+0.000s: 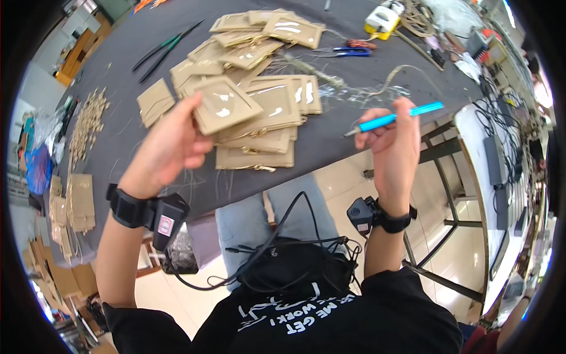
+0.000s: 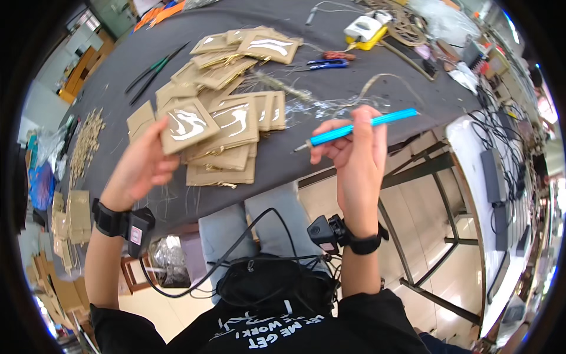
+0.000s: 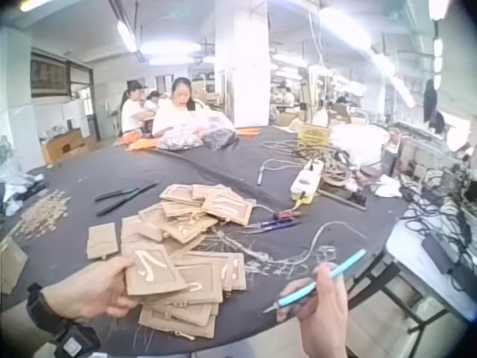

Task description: The person uses a blue awl-like tool to stitch the edges of beige leather wallets with a gold zipper. They repeatedly pick up wallets from a pile, puncture the pre-punched holes along the zipper line, and pull thread through to secure the seam. The person handles multiple wallets one at a time, placing finished or partially finished items back onto the table.

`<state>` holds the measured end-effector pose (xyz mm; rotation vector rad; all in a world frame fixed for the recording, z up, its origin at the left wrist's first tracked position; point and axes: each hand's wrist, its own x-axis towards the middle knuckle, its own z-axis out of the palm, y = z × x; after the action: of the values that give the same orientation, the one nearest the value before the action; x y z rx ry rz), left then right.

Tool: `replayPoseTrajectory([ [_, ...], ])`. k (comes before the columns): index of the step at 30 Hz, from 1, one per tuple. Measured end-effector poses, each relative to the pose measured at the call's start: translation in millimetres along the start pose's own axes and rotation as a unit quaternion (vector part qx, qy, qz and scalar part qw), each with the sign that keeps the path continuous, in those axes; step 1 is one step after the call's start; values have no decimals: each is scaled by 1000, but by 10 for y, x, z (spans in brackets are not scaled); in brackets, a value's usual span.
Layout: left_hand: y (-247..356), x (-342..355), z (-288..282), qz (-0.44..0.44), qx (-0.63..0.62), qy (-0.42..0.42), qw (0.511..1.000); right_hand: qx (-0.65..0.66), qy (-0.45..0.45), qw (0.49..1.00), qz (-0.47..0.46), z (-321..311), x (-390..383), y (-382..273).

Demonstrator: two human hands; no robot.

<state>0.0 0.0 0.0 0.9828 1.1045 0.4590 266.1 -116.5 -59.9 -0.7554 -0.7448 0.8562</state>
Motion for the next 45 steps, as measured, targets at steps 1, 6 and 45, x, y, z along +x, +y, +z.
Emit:
replayPoseTrajectory([
  [1,-40,67,23,-10,-8,-22,1000,-19,11,1000,20,-31,77,-6],
  [6,151,21,193,-53,190,-59,979,-18,75,993,91,-533,416,-253],
  [45,48,42,438,399,675,-38,620,-477,81,756,441,-1825,2243,-715],
])
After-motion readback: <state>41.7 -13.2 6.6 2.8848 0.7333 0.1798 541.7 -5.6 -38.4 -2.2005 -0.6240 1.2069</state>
